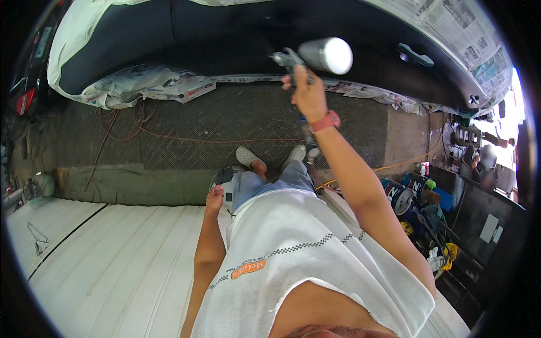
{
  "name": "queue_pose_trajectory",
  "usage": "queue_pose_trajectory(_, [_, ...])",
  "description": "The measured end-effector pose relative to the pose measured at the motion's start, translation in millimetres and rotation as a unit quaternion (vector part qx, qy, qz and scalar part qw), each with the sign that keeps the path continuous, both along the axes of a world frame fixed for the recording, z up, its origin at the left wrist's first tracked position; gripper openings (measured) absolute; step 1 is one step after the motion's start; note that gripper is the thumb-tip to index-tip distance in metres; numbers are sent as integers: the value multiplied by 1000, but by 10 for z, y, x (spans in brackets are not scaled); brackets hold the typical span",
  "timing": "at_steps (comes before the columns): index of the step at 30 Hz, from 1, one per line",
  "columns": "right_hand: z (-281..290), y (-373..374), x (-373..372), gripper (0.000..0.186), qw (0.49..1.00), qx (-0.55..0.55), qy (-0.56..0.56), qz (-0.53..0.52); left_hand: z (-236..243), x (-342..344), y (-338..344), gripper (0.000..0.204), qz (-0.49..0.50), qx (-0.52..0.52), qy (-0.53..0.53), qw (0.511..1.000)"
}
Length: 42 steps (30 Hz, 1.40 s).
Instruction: The person uses a spray gun to apply paint to the side of a car in a workshop. The car is partially covered with newspaper to protect adjacent areas. The person moves along the vehicle, applying paint in steady, sweeping motions to the door and rear quarter panel.
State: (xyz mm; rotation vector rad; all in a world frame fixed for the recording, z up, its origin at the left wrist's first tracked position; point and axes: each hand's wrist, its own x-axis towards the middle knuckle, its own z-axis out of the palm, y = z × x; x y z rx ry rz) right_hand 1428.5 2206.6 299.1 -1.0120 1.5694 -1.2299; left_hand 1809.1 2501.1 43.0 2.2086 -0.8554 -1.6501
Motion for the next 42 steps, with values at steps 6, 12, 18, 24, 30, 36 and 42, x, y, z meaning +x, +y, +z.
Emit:
queue_pose_trajectory(6, [46, 631, -1475, 47, 989, 21, 98, -105, -33, -259, -20, 45, -44, -19, 6, 999])
queue_pose_trajectory(12, [131, 1125, -2797, 50, 973, 14, 124, -194, 14, -748, -107, 47, -61, -15, 24, 998])
queue_pose_trajectory(18, [212, 1368, -3844, 56, 952, 19, 141, -270, 183, -1358, -186, 46, -109, -19, 26, 994])
queue_pose_trajectory(24, [306, 1432, -4698, 61, 927, 14, 167, -337, 143, -1638, -176, 47, -133, -38, 26, 990])
queue_pose_trajectory(30, [440, 1208, -4890, 64, 887, -16, 200, -416, 100, -1549, -133, 45, -116, -22, 31, 992])
queue_pose_trajectory(36, [552, 966, -3889, 62, 941, -9, 91, -327, 149, -1387, -106, 42, -125, 13, 8, 992])
queue_pose_trajectory(42, [538, 659, -2349, 55, 986, 23, 33, -165, -6, -1024, -114, 47, -96, -14, 35, 995])
